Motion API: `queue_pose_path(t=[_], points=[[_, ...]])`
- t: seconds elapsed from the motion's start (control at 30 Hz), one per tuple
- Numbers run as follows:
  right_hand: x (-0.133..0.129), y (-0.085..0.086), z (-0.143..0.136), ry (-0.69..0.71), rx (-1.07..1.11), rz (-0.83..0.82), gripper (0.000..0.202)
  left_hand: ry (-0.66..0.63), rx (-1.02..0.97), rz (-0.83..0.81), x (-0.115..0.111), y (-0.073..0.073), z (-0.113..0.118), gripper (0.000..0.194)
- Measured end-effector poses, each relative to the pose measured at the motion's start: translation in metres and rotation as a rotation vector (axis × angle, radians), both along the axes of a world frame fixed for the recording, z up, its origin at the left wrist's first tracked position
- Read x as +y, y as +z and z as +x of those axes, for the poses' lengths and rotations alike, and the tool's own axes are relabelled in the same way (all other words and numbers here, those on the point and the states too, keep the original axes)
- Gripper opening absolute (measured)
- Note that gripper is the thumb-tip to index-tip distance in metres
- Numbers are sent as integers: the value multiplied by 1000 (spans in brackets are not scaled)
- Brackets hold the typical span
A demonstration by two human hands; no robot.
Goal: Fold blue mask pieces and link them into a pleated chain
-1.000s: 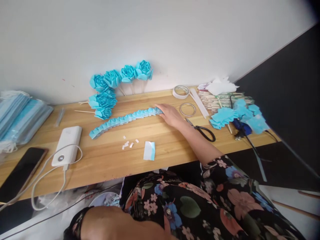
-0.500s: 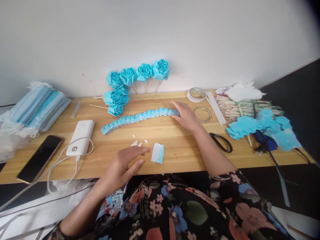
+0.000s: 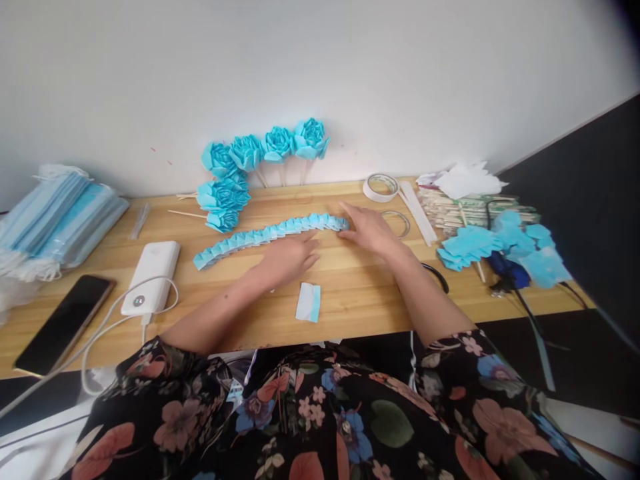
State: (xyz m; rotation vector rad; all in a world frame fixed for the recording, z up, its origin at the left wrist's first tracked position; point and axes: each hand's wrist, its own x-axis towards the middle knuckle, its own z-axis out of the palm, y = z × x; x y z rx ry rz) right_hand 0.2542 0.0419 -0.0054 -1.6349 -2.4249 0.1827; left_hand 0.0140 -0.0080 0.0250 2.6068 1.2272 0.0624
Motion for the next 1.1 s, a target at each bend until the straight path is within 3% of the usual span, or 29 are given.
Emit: queue_pose_path(t=[0.43, 0.73, 0.93, 1.0, 1.1], points=[[5, -5, -9, -16, -70, 24, 62, 10, -90, 4, 12, -26, 3, 32], [11, -18, -7, -4, 66, 81, 55, 13, -93, -3, 8, -27, 3, 31], [13, -31, -4, -6, 149, 124, 54, 36, -80, -5, 8, -37, 6, 33], [14, -35, -2, 1, 168, 135, 54, 33, -89, -35, 7, -30, 6, 35], [15, -39, 2, 2, 185, 143, 54, -4, -107, -95, 3, -3, -6, 37]])
